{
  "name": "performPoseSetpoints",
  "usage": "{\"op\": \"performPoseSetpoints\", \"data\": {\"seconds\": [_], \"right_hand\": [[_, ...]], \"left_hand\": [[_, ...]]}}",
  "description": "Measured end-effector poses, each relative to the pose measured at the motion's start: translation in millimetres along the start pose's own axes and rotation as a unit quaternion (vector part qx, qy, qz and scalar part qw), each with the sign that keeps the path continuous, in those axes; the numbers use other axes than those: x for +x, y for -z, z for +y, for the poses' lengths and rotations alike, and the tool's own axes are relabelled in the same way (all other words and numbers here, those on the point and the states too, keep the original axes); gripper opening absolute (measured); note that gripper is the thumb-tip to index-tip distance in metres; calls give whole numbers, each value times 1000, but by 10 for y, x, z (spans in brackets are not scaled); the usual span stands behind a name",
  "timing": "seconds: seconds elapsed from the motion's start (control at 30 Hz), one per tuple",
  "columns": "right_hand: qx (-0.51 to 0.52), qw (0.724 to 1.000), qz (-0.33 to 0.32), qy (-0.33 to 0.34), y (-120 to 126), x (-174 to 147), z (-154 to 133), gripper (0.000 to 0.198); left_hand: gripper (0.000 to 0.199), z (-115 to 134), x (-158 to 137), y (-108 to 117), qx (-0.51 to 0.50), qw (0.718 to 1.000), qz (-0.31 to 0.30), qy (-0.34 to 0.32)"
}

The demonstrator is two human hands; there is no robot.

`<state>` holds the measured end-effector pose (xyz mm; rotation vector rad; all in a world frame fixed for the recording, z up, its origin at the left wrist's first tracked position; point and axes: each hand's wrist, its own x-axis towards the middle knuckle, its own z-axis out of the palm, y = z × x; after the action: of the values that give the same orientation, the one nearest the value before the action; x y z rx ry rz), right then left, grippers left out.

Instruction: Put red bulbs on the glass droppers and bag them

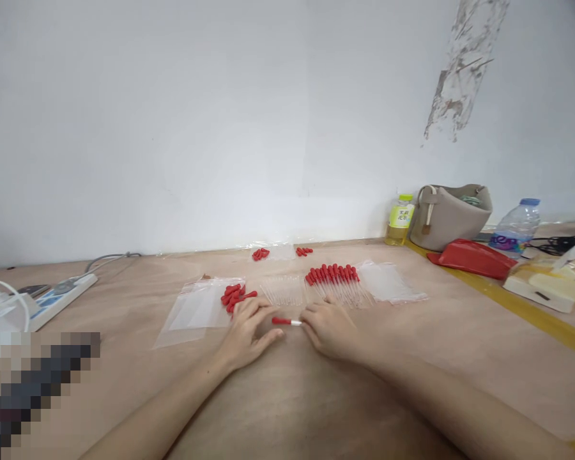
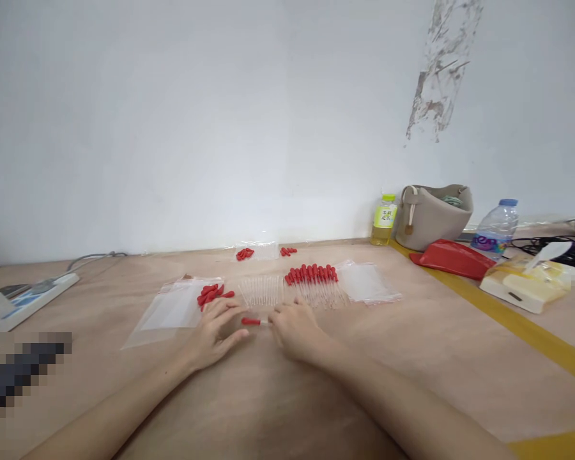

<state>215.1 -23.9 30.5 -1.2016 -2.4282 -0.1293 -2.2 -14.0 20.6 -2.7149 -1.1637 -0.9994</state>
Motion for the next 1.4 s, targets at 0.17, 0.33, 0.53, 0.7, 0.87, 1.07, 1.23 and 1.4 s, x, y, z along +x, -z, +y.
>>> {"op": "performPoseSetpoints", "data": {"seconds": [0.17, 0.33, 0.53, 0.7, 0.87, 1.07, 1.23, 1.4], "right_hand": [[119, 966, -25, -230, 105, 208, 429, 27], [56, 942, -25, -329, 22, 487, 574, 26], [-32, 930, -2, -366, -211, 577, 506, 36], [-12, 920, -36, -390, -272, 578, 535, 36], [0, 913, -61, -404, -276, 603, 551, 35], [-12, 921, -38, -388, -227, 561, 593, 33], [-7, 937, -33, -347, -234, 609, 484, 24], [-51, 934, -92, -341, -286, 788, 389, 25]], "left_hand": [[21, -243, -24, 52, 137, 986, 40, 84], [25, -301, -33, -13, 186, 975, 38, 118], [20, -307, -28, -53, 215, 968, 32, 127], [12, -306, -20, -48, 218, 968, 14, 119], [10, -295, -16, -67, 230, 969, 18, 92], [23, -399, -38, -155, 136, 987, 49, 66], [25, -415, -43, -185, 60, 997, 30, 36], [18, -319, -55, -137, 45, 998, 25, 34]]}}
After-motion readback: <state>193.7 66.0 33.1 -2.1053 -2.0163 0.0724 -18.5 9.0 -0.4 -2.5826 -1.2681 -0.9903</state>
